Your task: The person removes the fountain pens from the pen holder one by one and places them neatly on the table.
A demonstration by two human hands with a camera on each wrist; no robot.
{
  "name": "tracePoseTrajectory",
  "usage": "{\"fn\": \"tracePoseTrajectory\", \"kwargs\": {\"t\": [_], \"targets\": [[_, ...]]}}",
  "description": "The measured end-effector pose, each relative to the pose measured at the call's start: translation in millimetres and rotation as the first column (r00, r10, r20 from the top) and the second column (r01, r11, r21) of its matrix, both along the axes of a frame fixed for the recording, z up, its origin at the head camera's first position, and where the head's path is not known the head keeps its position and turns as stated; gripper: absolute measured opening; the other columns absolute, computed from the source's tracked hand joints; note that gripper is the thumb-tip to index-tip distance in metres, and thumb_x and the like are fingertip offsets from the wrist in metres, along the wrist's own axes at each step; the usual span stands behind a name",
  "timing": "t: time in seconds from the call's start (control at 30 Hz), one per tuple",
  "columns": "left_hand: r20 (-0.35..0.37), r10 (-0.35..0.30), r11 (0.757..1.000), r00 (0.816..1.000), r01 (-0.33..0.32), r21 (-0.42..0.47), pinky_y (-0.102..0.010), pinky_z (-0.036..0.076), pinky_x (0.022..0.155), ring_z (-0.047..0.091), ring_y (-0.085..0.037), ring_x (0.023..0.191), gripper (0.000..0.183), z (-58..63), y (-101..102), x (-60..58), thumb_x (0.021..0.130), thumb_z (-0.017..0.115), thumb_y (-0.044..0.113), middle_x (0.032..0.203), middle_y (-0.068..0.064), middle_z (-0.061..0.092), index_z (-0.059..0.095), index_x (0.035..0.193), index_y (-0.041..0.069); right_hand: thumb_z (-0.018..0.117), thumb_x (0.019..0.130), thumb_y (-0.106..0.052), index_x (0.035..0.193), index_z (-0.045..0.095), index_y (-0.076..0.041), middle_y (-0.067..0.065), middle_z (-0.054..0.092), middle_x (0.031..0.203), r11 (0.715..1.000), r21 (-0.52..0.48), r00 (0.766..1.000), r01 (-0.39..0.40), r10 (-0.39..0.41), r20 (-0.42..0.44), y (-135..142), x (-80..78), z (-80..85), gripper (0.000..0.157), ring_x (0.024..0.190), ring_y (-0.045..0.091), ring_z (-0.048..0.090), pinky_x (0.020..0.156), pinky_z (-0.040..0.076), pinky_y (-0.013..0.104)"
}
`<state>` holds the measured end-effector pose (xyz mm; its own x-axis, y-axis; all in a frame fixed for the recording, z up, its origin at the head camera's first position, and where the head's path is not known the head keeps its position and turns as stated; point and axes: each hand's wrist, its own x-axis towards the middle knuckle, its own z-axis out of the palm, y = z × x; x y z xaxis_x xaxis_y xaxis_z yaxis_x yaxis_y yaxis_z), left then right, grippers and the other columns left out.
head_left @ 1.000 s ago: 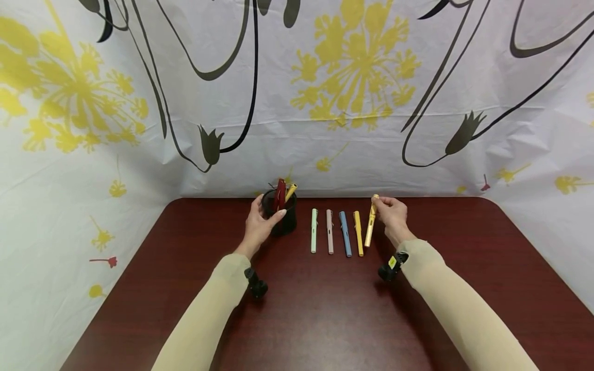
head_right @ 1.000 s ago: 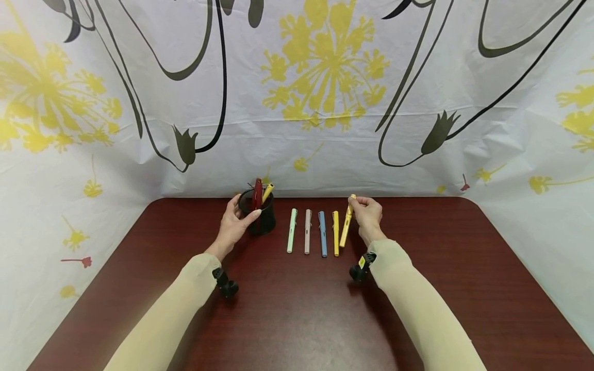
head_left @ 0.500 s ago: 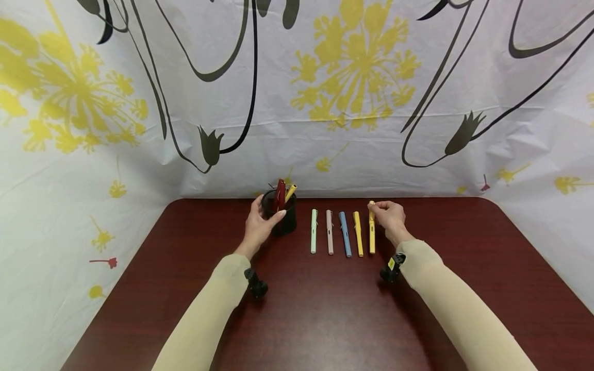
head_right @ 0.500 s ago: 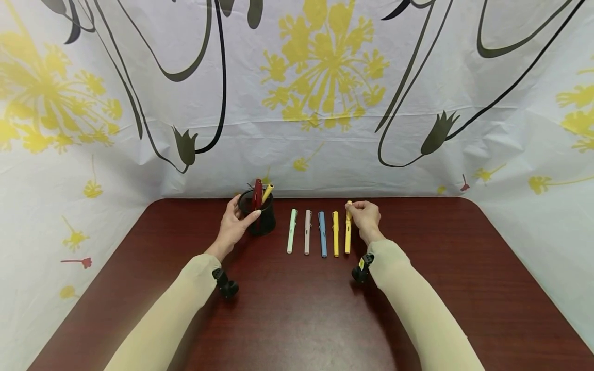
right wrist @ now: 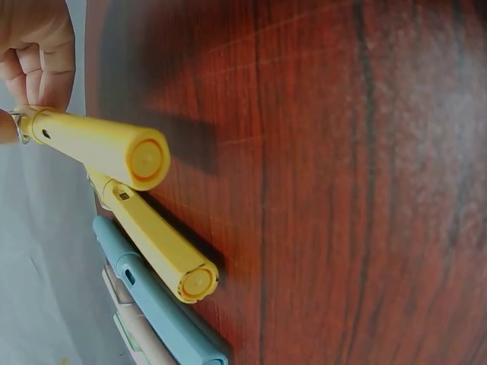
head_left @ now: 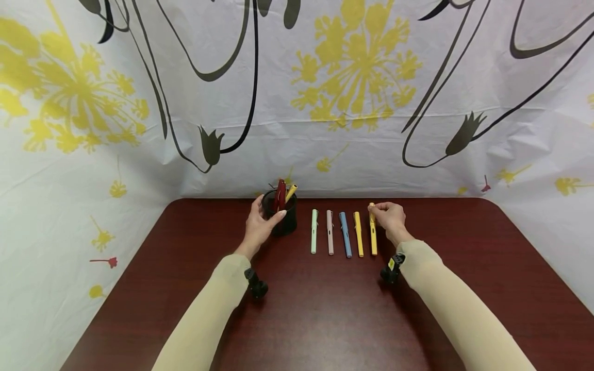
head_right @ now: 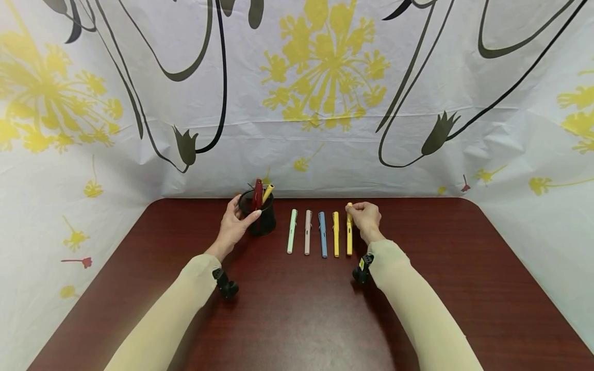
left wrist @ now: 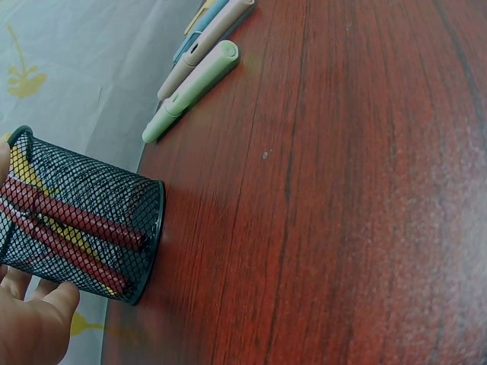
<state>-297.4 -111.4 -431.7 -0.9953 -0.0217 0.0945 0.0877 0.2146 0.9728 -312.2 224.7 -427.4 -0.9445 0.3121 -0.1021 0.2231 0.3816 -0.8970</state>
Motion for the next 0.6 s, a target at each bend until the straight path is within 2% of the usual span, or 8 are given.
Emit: {"fn": "tracePoseTrajectory", "kwargs": {"t": [0.3,0.43,0.6], "targets": [[0.03,-0.014,1.0,0.999,0.014,0.021,-0.046,0.031,0.11,0.028,-0.028,0.14,0.086,-0.8,-0.5,-2.3,0.085,0.071,0.028,0.152,-0.015,0.028,0.017,0.151,0.013,0.063,0.091,-0.025,0.105,0.063,0.001,0.009,0.061,0.095,0.999,0.044,1.0,-0.01,0.009,0.014,0.2,1.2,-1.3,0.029,0.063,0.006,0.057,0.068,0.054,0.031],[0.027,-0.015,1.0,1.0,0.015,0.019,-0.047,0.031,0.11,0.027,-0.029,0.14,0.087,-0.2,-0.6,-1.7,0.085,0.071,0.029,0.152,-0.016,0.028,0.017,0.151,0.013,0.065,0.089,-0.025,0.095,0.064,0.0,0.008,0.061,0.084,0.998,0.059,1.0,-0.021,0.022,-0.009,1.0,1.7,-2.1,0.026,0.059,0.01,0.056,0.059,0.051,0.027],[0.015,-0.004,1.0,1.0,0.003,0.004,-0.043,0.034,0.109,0.031,-0.025,0.139,0.086,-0.8,-0.6,-2.0,0.085,0.071,0.032,0.151,-0.012,0.032,0.019,0.151,0.015,0.065,0.089,-0.024,0.091,0.065,-0.001,0.005,0.06,0.077,0.993,0.113,0.999,-0.029,0.03,-0.013,-0.8,3.0,-0.7,0.023,0.059,0.013,0.056,0.057,0.049,0.028]]}}
